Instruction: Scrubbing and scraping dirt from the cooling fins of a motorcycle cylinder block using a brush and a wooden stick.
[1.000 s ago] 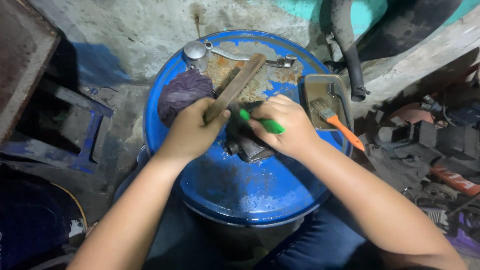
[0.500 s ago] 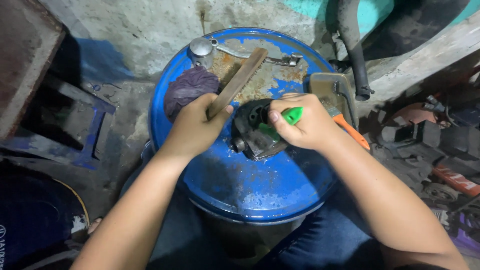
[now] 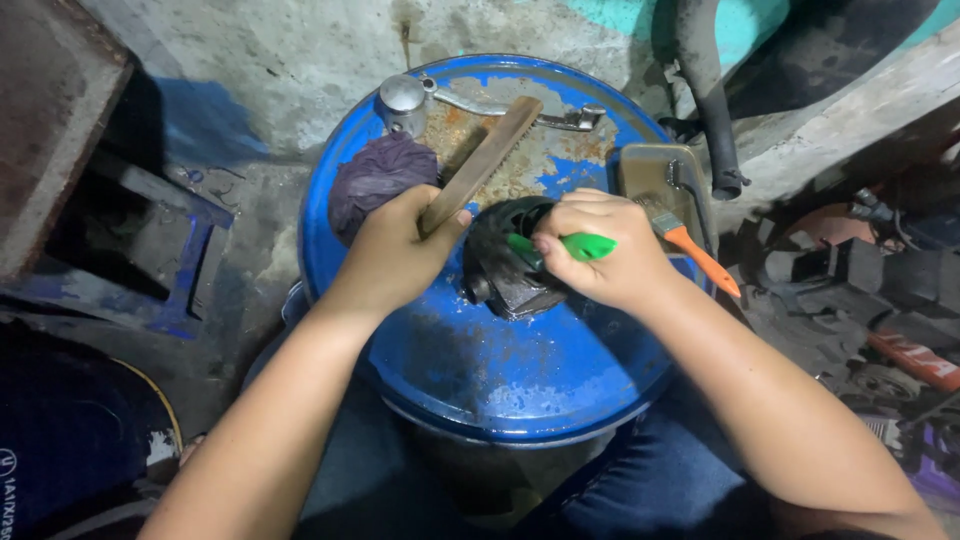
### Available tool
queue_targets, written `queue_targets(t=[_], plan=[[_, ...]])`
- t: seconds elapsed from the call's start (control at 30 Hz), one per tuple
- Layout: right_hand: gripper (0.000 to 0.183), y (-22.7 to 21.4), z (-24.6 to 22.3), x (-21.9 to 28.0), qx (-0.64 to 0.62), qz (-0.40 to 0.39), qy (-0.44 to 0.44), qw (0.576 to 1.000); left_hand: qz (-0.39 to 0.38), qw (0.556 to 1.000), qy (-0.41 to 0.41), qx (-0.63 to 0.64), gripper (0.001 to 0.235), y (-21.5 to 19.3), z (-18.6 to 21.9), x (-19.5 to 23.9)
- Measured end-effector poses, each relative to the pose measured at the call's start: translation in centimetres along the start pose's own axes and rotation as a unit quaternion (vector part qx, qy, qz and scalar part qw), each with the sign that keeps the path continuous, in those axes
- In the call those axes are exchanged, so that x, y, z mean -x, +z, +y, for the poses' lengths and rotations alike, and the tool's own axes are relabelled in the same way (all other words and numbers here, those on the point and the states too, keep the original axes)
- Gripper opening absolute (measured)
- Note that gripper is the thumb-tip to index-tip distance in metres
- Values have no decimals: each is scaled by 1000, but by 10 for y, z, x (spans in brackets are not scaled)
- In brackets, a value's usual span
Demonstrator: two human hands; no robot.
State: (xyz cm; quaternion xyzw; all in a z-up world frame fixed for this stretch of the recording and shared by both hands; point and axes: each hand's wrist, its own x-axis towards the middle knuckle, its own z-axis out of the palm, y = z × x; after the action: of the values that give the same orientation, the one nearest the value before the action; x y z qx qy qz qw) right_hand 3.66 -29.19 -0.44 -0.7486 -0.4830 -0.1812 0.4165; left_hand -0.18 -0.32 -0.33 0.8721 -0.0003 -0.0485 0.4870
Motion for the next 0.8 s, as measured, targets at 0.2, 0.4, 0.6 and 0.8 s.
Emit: queue_targets(t=[0.2,0.4,0.6,0.8], plan=[[40,3,-1,1,20,-4,-34,999,13,1000,3,-25,26,7,-7,-3],[50,-8,-2,4,8,-7,-17,1000,27,999,18,-24,26,10,-6,-2],[57,-18,-2,10,-31,-14,-2,999,27,999,10,-27,25,10,-9,-2],[56,-27,-1,17,-27,-21,9,999,25,1000,16,-8,23,8,-2,3]])
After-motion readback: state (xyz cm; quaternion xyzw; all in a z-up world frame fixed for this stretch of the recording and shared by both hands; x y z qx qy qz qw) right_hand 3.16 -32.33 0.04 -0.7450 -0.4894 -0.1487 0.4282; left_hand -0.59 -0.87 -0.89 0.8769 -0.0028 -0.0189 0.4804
